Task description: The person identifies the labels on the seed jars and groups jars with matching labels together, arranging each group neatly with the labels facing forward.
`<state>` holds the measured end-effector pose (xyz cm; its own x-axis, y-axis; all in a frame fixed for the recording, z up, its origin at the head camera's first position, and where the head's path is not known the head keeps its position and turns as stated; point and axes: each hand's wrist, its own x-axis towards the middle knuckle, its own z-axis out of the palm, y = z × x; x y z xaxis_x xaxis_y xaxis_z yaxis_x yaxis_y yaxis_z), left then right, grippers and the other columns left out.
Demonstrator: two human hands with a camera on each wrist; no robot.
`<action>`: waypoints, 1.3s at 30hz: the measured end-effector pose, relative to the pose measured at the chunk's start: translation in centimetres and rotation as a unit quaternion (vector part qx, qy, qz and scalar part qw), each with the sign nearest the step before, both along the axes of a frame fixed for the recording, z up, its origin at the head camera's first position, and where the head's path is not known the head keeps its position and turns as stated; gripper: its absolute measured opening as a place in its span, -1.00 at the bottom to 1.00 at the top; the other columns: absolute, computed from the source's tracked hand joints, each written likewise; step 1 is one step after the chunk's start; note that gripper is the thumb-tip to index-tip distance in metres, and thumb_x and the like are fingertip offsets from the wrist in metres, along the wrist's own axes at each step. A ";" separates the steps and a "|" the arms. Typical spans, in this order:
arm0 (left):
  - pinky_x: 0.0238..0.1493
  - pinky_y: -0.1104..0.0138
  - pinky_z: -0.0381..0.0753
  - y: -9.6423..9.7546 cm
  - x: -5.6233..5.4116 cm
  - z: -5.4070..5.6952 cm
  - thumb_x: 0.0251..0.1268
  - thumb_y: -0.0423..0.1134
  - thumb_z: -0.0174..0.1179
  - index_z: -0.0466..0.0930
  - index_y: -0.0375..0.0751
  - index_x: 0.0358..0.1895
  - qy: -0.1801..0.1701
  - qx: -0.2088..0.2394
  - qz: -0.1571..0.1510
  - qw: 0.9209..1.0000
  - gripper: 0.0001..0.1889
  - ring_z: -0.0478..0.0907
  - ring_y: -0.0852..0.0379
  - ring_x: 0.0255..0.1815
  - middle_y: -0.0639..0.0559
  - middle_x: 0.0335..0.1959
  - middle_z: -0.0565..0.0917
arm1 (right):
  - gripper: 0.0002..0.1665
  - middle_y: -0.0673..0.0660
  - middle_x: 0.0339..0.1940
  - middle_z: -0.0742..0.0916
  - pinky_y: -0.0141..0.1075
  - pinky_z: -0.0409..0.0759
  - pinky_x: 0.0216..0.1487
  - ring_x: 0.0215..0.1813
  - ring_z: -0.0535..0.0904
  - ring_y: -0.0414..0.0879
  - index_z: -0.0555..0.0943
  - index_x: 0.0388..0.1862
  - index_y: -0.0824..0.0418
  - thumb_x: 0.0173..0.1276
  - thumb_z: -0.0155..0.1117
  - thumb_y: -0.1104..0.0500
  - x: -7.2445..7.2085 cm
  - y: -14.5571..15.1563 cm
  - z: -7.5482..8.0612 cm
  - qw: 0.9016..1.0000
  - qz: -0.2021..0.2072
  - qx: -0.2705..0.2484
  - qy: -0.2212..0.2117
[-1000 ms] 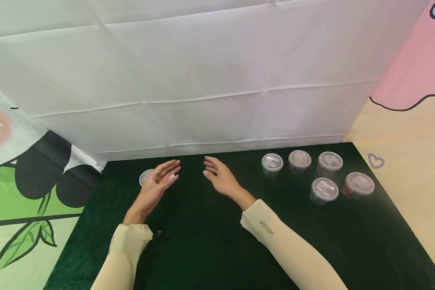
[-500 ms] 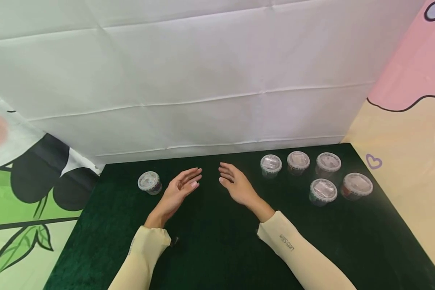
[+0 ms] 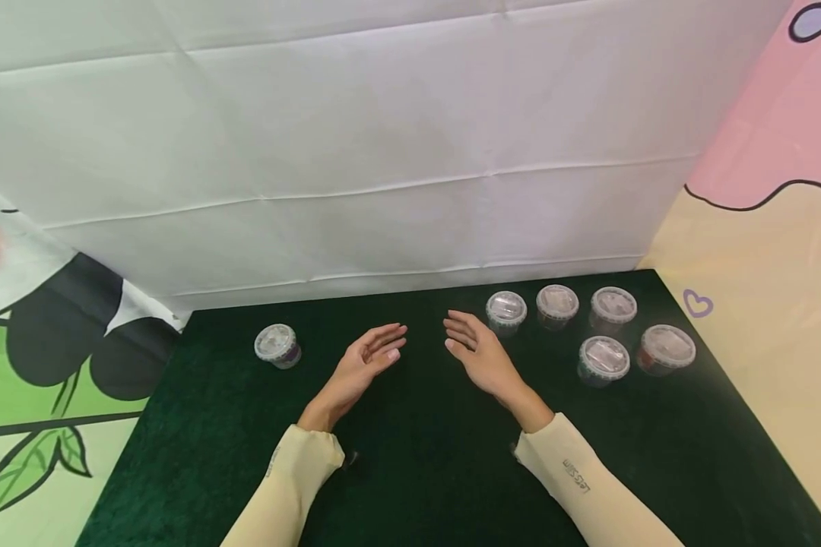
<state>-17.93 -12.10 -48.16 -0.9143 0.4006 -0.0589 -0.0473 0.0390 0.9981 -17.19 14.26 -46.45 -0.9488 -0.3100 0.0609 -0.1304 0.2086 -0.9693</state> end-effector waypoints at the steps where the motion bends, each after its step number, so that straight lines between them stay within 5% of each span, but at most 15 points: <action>1: 0.57 0.06 0.36 0.2 0.0 0.0 0.67 -0.28 0.12 0.26 -0.22 0.60 -0.001 0.000 -0.004 1.000 -0.45 0.34 -0.07 0.61 -0.15 0.62 0.36 | -0.38 0.41 0.57 0.46 0.12 0.37 0.53 0.58 0.39 0.27 0.21 0.64 0.37 0.71 0.05 0.29 0.1 0.3 -0.1 1.000 -0.004 0.001 -0.002; 20: 0.57 0.06 0.37 3.9 -1.1 -0.7 0.66 -0.23 0.15 0.22 -0.26 0.63 -0.002 -0.009 -0.030 0.999 -0.39 0.34 -0.04 0.61 -0.06 0.61 0.38 | -0.37 0.46 0.57 0.42 -0.59 0.45 0.31 0.60 0.33 0.32 0.20 0.61 0.45 0.70 0.07 0.29 2.3 5.2 -1.1 0.997 -0.067 -0.008 -0.024; 29: 0.56 0.07 0.39 5.8 -1.8 -0.9 0.65 -0.23 0.18 0.27 -0.18 0.61 -0.005 -0.023 -0.029 0.999 -0.42 0.38 -0.01 0.58 -0.04 0.59 0.42 | -0.38 0.45 0.59 0.40 -0.56 0.48 0.32 0.61 0.33 0.29 0.20 0.62 0.43 0.70 0.07 0.29 3.1 6.3 -1.7 0.992 -0.113 0.002 -0.051; 39: 0.55 0.02 0.41 8.5 -2.7 -1.6 0.64 -0.22 0.19 0.31 -0.17 0.59 0.003 -0.045 -0.025 0.999 -0.44 0.41 -0.05 0.57 -0.07 0.58 0.43 | -0.34 0.45 0.61 0.36 -0.27 0.48 0.46 0.61 0.33 0.30 0.14 0.64 0.43 0.70 0.07 0.29 3.4 6.8 -2.1 0.987 -0.150 0.011 -0.061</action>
